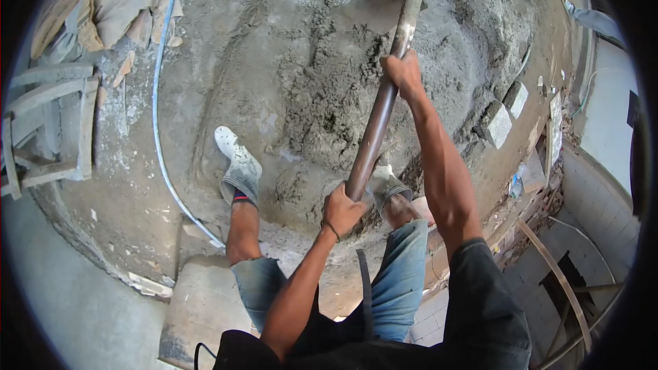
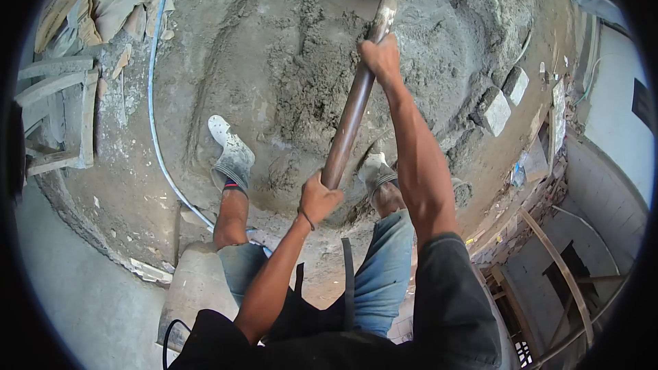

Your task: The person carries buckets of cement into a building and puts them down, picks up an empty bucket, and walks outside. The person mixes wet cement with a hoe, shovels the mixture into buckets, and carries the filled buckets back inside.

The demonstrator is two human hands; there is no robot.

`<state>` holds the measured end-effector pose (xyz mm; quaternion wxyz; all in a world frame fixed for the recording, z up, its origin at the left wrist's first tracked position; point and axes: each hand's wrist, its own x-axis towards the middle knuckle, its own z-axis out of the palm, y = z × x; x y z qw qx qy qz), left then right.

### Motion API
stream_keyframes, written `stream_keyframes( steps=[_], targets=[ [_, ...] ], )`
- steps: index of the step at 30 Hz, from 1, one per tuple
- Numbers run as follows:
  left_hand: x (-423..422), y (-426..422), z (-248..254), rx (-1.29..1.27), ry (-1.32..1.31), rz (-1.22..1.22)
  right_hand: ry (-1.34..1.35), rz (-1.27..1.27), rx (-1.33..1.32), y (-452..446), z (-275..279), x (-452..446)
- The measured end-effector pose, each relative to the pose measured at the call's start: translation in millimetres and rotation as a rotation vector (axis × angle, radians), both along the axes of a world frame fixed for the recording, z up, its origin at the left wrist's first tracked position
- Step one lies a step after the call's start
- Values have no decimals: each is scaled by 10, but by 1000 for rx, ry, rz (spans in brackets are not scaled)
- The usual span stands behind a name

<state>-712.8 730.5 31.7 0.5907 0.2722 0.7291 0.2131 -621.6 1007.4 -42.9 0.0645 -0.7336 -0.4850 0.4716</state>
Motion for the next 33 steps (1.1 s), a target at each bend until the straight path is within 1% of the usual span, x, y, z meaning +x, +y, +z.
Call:
stream_keyframes(
  steps=[1,3,4,5,6,7,8,9,10,12,13,15,16,17,18,19,20,21,22,23,24,25,26,27,28,29,30,31,32,33],
  targets=[
    [-41,-6,-34,2,1,-6,1,-6,2,8,-148,43],
    [-106,-166,-26,-197,-160,45,-12,2,-111,-297,-642,89],
    [-27,-557,104,-248,-174,63,-73,58,-108,-823,-742,68],
    [51,-1014,260,-140,-51,-24,-131,57,-208,-1380,-762,37],
    [136,-1588,319,-177,-75,35,-170,133,-185,-2001,-1024,148],
    [112,-1950,471,-311,-165,94,-200,92,-180,-2348,-683,13],
    [60,-2208,634,-444,-176,61,-141,41,-340,-2562,-448,-48],
    [-57,-2246,878,-470,-185,47,-119,46,-446,-2576,-60,-194],
    [-145,-2202,1005,-474,-184,42,-135,49,-384,-2691,113,-253],
    [-129,-2535,1061,-435,-64,-42,-146,63,-334,-2732,459,-357],
    [-145,-2503,1042,-437,-10,-86,-82,30,-275,-2608,573,-407],
    [-166,-2220,689,-365,48,-64,-8,-24,-152,-2198,722,-492],
    [-291,-1765,507,-296,41,-39,13,-37,-72,-1823,659,-575],
    [-371,-1389,201,-229,63,-44,39,-73,-3,-1440,508,-635],
    [-465,-962,-111,-134,80,-22,48,-30,132,-990,297,-699],
    [-629,-450,-260,-114,79,-16,110,-63,156,-538,-37,-752],
    [-780,19,-348,-46,123,-5,154,-107,55,-52,-60,-934],
    [-903,370,-436,-25,54,28,176,-75,132,337,-308,-1014],
    [-992,662,-472,-72,-4,26,50,88,192,653,-515,-1054],
    [-1041,853,-524,-108,-56,29,58,66,79,866,-822,-1080],
    [-1013,772,-630,-113,-48,43,68,79,73,800,-856,-1178],
    [-954,610,-753,-117,-90,112,1,75,83,673,-818,-1276],
    [-922,467,-725,-134,-141,174,-75,65,81,533,-880,-1298],
    [-874,206,-596,-189,-253,235,-45,143,63,248,-973,-1258],
    [-722,-92,-565,-162,-274,295,-105,207,29,-55,-1004,-1250],
    [-521,-514,-549,-126,-292,353,-144,225,41,-448,-893,-1281],
    [-354,-909,-451,-150,-223,280,-135,237,-41,-812,-896,-1241],
    [-334,-989,-92,-312,-341,452,-207,307,-67,-1171,-776,-1245],
    [-269,-1217,67,-455,-417,534,-173,336,-75,-1542,-757,-1191],
    [-197,-1482,220,-488,-443,534,-174,338,-144,-1889,-682,-1167]
  ],
)
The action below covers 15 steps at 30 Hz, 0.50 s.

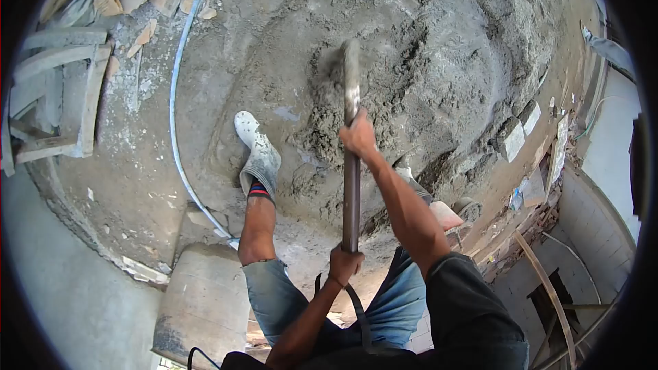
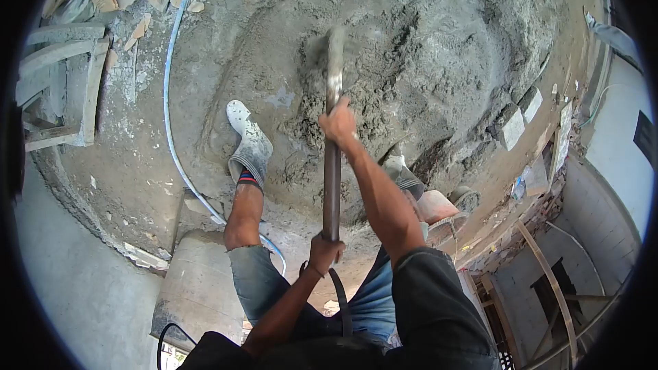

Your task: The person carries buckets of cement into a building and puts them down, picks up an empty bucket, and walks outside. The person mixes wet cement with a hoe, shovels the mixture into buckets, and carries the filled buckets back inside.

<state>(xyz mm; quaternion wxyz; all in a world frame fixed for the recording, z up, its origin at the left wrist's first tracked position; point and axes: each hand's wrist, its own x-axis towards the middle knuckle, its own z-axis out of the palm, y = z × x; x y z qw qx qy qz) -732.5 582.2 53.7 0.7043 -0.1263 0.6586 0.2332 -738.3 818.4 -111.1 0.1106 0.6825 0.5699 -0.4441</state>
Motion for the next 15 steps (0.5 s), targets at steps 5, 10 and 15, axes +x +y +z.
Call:
stream_keyframes(
  steps=[5,10,15],
  targets=[
    [351,-1236,454,-320,-160,-336,-54,-112,-251,-1513,342,646],
    [950,-1966,681,-211,-223,-979,-22,-272,-298,-1821,1276,1207],
    [812,-1193,261,35,-80,-834,10,-362,152,-1011,1389,1475]
  ],
)
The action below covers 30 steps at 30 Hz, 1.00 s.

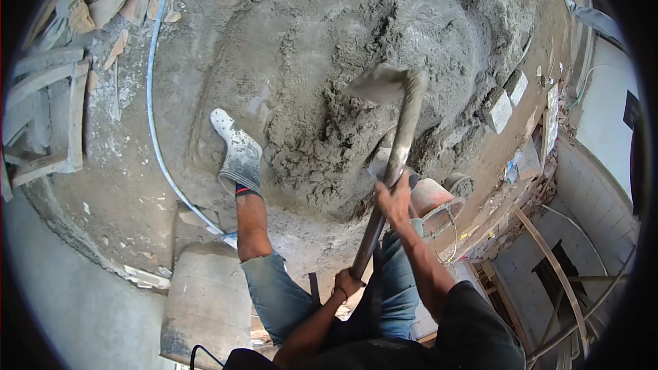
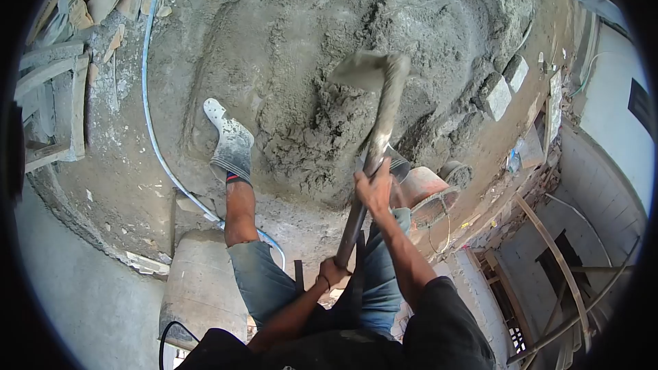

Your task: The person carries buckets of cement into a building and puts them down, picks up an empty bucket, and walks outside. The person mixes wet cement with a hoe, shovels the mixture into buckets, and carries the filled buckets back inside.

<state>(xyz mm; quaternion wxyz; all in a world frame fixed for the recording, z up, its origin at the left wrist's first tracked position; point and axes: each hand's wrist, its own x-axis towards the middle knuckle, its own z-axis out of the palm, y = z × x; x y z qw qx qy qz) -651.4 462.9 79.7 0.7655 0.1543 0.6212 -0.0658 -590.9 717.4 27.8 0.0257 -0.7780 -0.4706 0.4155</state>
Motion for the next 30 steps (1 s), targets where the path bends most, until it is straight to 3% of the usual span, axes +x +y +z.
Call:
stream_keyframes(
  steps=[2,3,4,7,9,10,12,14,17,21,25,28,30],
  targets=[
    [-119,451,-481,209,20,132,90,-106,77,709,-113,20],
    [-242,843,-585,242,43,205,17,-45,186,955,-476,199],
    [-338,1084,-799,278,-14,233,73,-190,101,1335,-394,52],
    [-495,1732,-645,192,25,237,42,-162,-30,1706,-838,113],
    [-396,1433,-341,-132,-95,424,24,-81,-202,1208,-1284,178],
    [-348,1224,-139,-131,-44,537,14,0,-279,782,-1489,192],
    [-452,875,198,-254,22,504,-69,-18,-367,-80,-1763,169],
    [-555,798,444,-374,94,456,83,-84,-530,-477,-1603,46],
    [-526,895,609,-469,68,587,246,-76,-678,-626,-1644,-11],
    [-510,1035,499,-471,-10,664,206,-226,-661,-1000,-2174,54],
    [-531,1108,509,-499,-105,696,200,-225,-701,-691,-1816,-28],
    [-612,1041,536,-484,-119,691,202,-359,-831,-781,-1931,-64],
    [-624,1016,501,-431,-106,683,172,-357,-784,-688,-1887,-139]
  ],
)
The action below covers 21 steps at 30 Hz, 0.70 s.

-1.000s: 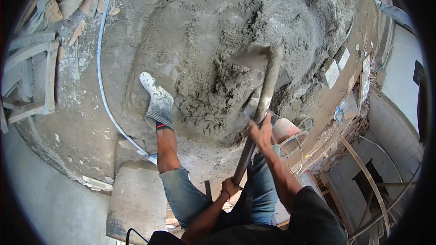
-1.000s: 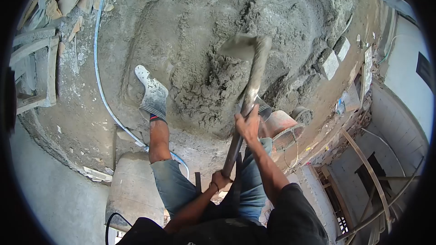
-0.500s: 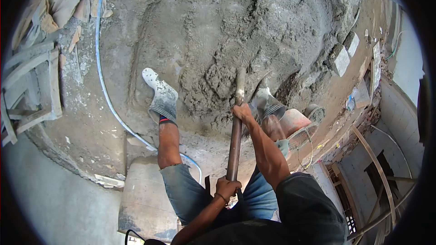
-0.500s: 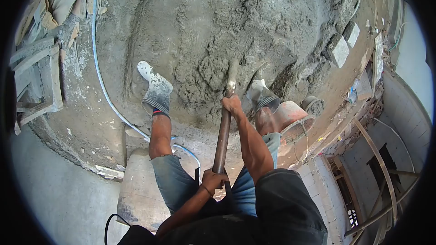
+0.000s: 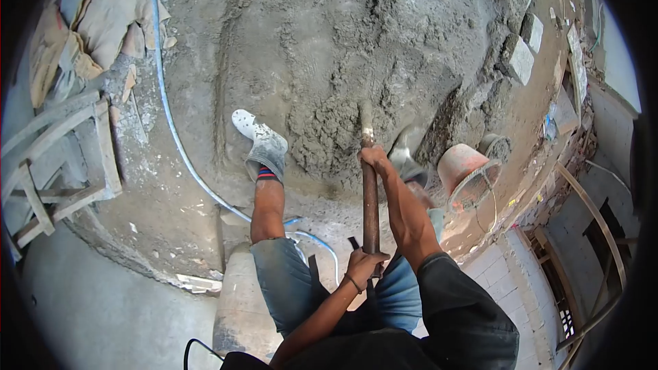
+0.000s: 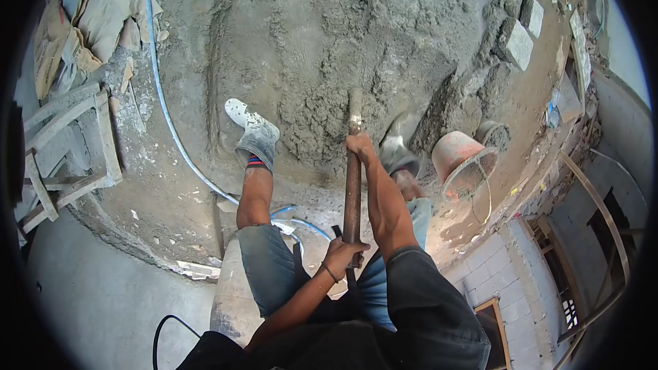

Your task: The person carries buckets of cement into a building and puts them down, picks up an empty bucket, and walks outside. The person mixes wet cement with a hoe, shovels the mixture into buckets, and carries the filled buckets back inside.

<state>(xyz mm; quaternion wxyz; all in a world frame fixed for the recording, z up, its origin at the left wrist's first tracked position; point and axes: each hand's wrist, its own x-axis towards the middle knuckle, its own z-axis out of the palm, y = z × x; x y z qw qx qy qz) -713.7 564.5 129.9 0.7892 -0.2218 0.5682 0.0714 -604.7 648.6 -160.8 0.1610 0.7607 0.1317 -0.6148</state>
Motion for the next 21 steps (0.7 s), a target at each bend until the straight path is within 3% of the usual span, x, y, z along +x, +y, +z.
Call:
stream_keyframes(
  steps=[2,4,6,8,11,13,14,16,19,20,21],
  targets=[
    [125,-94,43,-36,63,-41,40,191,159,-2,184,54],
    [305,-68,224,-32,73,-50,87,193,226,-37,300,212],
    [565,19,571,-34,107,14,163,-139,52,-70,444,408],
    [841,-18,985,86,76,-41,162,-295,118,109,1093,571],
    [1039,67,1625,212,-173,-223,218,-358,84,247,1958,1019],
    [1135,225,1951,34,-506,-158,192,-482,103,320,2563,1360],
    [1190,273,2059,92,-714,-264,211,-577,100,349,2862,1481],
    [1401,174,2349,316,-819,-283,256,-679,139,281,3351,1879],
    [1704,-24,2601,684,-1043,-515,213,-745,277,158,4079,2472],
    [1800,43,2702,687,-1113,-605,173,-812,280,91,4295,2650],
    [1875,-82,2797,508,-1167,-545,146,-846,279,23,4503,2827]
  ],
)
